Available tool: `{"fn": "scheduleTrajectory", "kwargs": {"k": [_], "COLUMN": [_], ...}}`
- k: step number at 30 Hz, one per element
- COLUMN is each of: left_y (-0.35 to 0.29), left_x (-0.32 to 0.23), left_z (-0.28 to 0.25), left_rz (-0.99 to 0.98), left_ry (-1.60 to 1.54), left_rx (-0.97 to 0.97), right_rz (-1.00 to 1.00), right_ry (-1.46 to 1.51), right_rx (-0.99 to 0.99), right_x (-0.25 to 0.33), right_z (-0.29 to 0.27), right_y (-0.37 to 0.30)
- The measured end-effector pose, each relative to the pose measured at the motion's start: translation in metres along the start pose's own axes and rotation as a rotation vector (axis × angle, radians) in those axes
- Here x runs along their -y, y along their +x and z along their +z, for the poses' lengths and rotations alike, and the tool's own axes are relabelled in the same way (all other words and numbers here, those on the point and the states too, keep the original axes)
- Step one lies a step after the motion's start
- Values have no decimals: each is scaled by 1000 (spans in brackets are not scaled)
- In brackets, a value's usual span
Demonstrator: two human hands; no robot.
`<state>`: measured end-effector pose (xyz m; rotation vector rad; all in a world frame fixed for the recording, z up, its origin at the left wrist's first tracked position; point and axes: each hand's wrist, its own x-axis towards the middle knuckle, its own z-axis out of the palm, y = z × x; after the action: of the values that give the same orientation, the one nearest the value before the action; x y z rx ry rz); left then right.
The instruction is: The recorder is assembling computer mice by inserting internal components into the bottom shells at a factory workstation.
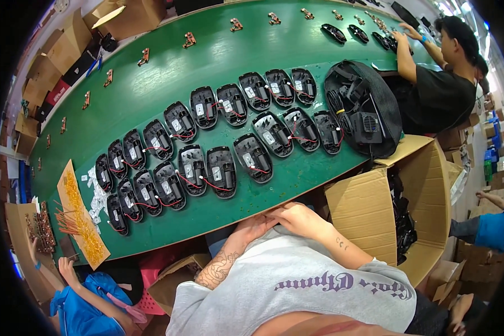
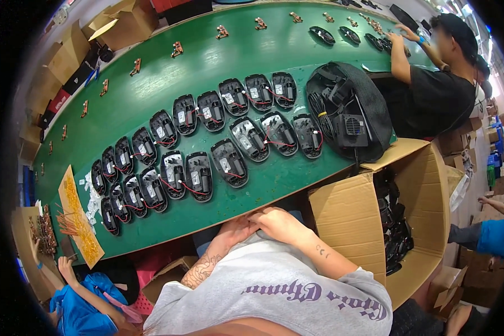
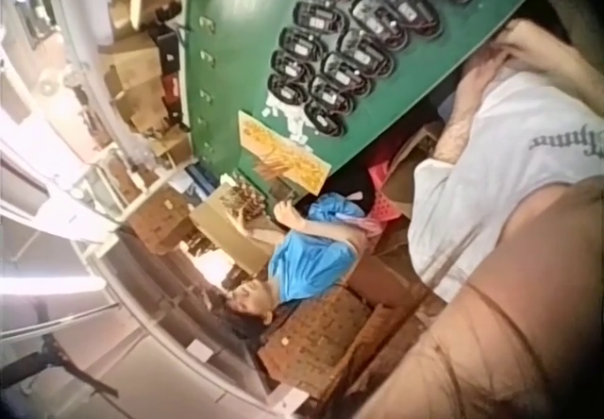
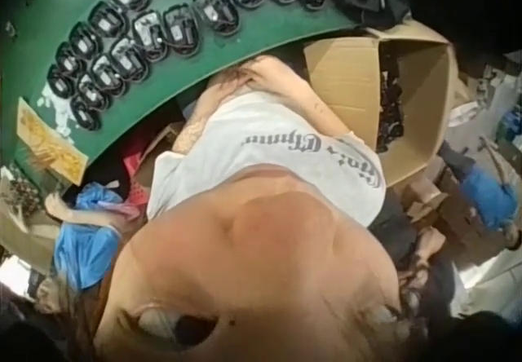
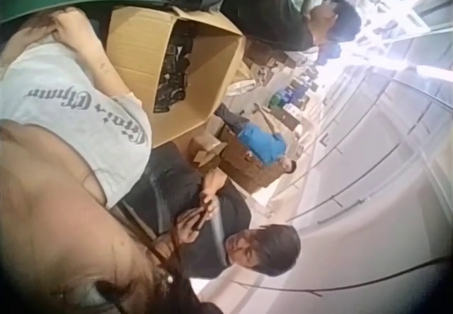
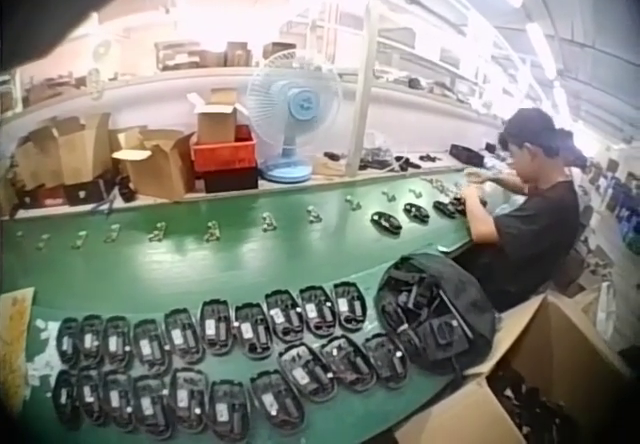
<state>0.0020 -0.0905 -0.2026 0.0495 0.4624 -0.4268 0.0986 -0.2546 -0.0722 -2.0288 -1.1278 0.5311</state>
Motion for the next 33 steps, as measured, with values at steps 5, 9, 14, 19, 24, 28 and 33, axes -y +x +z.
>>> {"fn": "scheduleTrajectory", "kwargs": {"k": [5,9,14,19,24,28,33], "left_y": [-1,-3,-12,-12,-10,-9,-9], "left_x": [2,-2,-6,-3,0,1,3], "left_z": [0,-1,31,27,23,21,19], "left_rz": [8,-36,-88,5,56,57,111], "left_ry": [126,317,454,387,349,419,381], "left_rx": [-12,-64,-74,-106,-104,-176,-121], "right_rz": [-83,3,48,154,256,446,498], "right_ry": [71,74,165,162,154,269,518], "right_rx": [-12,44,25,-64,-120,-184,-212], "right_x": [-7,-11,-10,-7,-7,-6,-14], "right_z": [-7,-8,-3,-1,5,11,18], "right_y": [-3,-3,-1,-2,-6,-9,-13]}}
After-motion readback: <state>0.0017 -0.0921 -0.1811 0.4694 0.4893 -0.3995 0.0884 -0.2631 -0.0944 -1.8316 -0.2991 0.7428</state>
